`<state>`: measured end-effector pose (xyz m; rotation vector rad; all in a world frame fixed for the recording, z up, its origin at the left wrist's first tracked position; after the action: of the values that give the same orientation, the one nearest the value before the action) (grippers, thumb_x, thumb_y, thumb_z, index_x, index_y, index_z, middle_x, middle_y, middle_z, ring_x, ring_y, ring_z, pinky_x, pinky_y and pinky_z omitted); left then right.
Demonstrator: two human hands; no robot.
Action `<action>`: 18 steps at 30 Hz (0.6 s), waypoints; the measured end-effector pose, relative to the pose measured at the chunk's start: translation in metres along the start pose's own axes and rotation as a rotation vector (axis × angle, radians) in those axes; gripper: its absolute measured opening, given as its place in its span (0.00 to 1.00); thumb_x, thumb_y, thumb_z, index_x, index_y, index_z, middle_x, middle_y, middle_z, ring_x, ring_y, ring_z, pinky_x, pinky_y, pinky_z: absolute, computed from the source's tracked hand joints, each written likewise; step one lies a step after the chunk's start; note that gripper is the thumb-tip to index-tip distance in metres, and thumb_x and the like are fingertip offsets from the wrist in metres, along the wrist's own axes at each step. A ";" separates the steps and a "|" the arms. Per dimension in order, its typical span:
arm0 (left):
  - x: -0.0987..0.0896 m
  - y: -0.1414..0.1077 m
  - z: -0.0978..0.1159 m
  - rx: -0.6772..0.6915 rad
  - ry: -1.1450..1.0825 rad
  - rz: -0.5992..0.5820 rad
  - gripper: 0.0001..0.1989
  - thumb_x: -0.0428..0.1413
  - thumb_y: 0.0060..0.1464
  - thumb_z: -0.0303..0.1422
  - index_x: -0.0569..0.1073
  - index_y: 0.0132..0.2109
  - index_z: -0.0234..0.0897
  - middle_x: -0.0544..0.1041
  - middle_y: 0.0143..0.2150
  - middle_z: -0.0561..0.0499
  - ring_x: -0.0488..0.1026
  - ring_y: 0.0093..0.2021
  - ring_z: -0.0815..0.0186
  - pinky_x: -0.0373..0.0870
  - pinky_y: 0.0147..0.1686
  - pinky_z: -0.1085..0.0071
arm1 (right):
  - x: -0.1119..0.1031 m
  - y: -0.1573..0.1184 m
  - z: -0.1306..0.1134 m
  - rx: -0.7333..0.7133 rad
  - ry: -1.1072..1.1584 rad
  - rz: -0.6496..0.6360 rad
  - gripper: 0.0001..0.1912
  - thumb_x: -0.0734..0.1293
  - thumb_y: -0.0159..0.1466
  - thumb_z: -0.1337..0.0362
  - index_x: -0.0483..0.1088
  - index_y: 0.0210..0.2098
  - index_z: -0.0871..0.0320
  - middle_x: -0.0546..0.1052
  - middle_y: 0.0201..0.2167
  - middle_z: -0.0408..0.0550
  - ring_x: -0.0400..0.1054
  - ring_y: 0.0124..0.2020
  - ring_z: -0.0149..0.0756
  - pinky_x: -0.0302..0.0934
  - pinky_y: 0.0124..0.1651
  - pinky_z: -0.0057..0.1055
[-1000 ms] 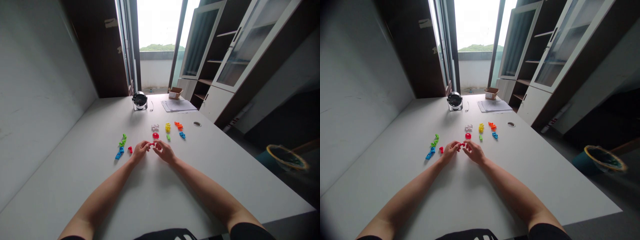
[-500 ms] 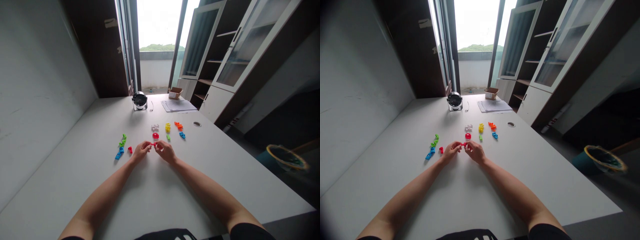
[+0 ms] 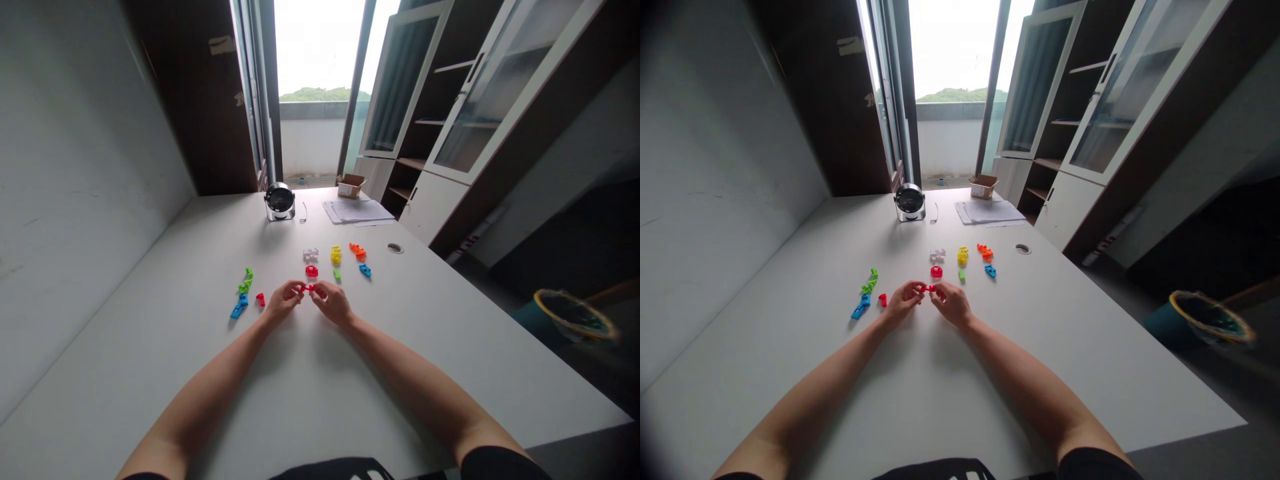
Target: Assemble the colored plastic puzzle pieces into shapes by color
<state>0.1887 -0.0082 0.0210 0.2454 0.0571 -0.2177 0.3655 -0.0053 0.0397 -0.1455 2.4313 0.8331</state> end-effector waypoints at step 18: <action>0.000 -0.001 0.004 -0.024 0.039 0.048 0.15 0.58 0.58 0.42 0.77 0.45 0.34 0.78 0.35 0.48 0.72 0.33 0.67 0.70 0.35 0.70 | 0.000 -0.001 -0.002 -0.031 0.019 -0.036 0.12 0.64 0.66 0.62 0.69 0.49 0.53 0.74 0.28 0.41 0.67 0.27 0.31 0.63 0.34 0.28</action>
<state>0.1882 -0.0100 0.0247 0.2268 0.0919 -0.1640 0.3641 -0.0071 0.0407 -0.2092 2.4272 0.8575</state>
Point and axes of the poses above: each hand's wrist, its own y-axis towards the middle knuckle, its own x-axis out of the palm, z = x × y, the point moved 4 cm from there along y, towards the middle knuckle
